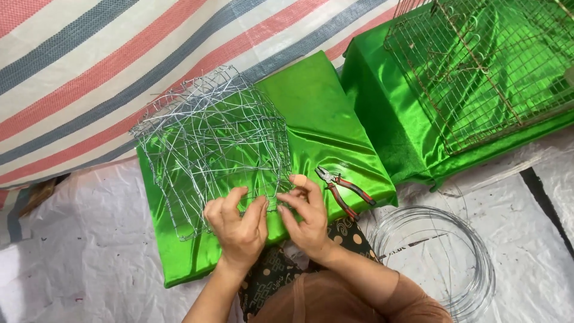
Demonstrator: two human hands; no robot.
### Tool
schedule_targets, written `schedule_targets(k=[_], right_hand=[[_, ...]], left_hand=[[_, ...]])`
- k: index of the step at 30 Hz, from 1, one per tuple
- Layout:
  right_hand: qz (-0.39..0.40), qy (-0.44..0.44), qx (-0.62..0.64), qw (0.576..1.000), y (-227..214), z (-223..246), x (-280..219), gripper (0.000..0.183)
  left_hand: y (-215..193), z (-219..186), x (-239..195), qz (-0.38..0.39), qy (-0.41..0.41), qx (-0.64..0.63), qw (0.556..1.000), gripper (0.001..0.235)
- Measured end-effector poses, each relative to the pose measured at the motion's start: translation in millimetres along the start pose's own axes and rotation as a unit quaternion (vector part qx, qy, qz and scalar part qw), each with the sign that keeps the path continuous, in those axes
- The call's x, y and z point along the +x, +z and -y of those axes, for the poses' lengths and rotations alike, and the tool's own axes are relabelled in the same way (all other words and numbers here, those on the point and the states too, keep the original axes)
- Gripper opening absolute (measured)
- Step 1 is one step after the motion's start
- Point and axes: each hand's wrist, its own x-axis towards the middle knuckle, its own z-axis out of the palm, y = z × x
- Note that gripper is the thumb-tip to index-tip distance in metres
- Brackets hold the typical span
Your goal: Reinforcing the joints of a wire mesh structure by twisting and cutting thin wire using pliers.
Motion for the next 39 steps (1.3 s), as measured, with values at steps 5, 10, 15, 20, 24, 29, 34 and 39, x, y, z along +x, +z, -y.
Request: schedule_targets(k=[5, 10, 15, 20, 24, 29, 34, 39], right_hand=[[0.018, 0.061, 0.025, 0.998, -3.8, 6.8, 2.6, 0.037], [0.070, 0.118, 0.113, 0.984, -8.3, -0.6, 6.1, 0.033], [0.114, 0.138, 0.172, 0.969, -11.0, -8.8, 5.3, 0.029], [0.093, 0.097, 0.199, 0.971, -15.7, -14.2, 11.0, 0.026], [0.049, 0.060, 0.101, 0.992, -20.4, -42.1, 20.9, 0.024], [0.093, 0.016, 0.077, 0.993, -21.9, -23.0, 58.0, 0.022], [0.138, -0.025, 0.068, 0.988, -17.5, -23.4, 68.2, 0.023], [0.163, -0.020, 0.088, 0.983, -20.6, -17.1, 72.4, 0.025]], left_hand=[[-3.4, -3.4, 3.1, 0.002, -0.001, 0.000, 1.000, 0.010], [-6.2, 0.3, 1.9, 0.007, -0.012, -0.019, 1.000, 0.005], [-11.9, 0.3, 3.7, 0.020, -0.022, -0.023, 0.999, 0.001], [9.4, 4.8, 0.0, -0.024, 0.002, 0.051, 0.998, 0.038], [17.0, 0.5, 3.6, -0.039, -0.020, 0.053, 0.998, 0.048], [6.1, -5.3, 11.8, -0.008, -0.023, 0.058, 0.998, 0.042], [4.4, -4.5, 13.6, -0.002, -0.021, 0.059, 0.998, 0.040], [0.0, -6.2, 15.8, 0.016, -0.036, 0.032, 0.999, 0.038]])
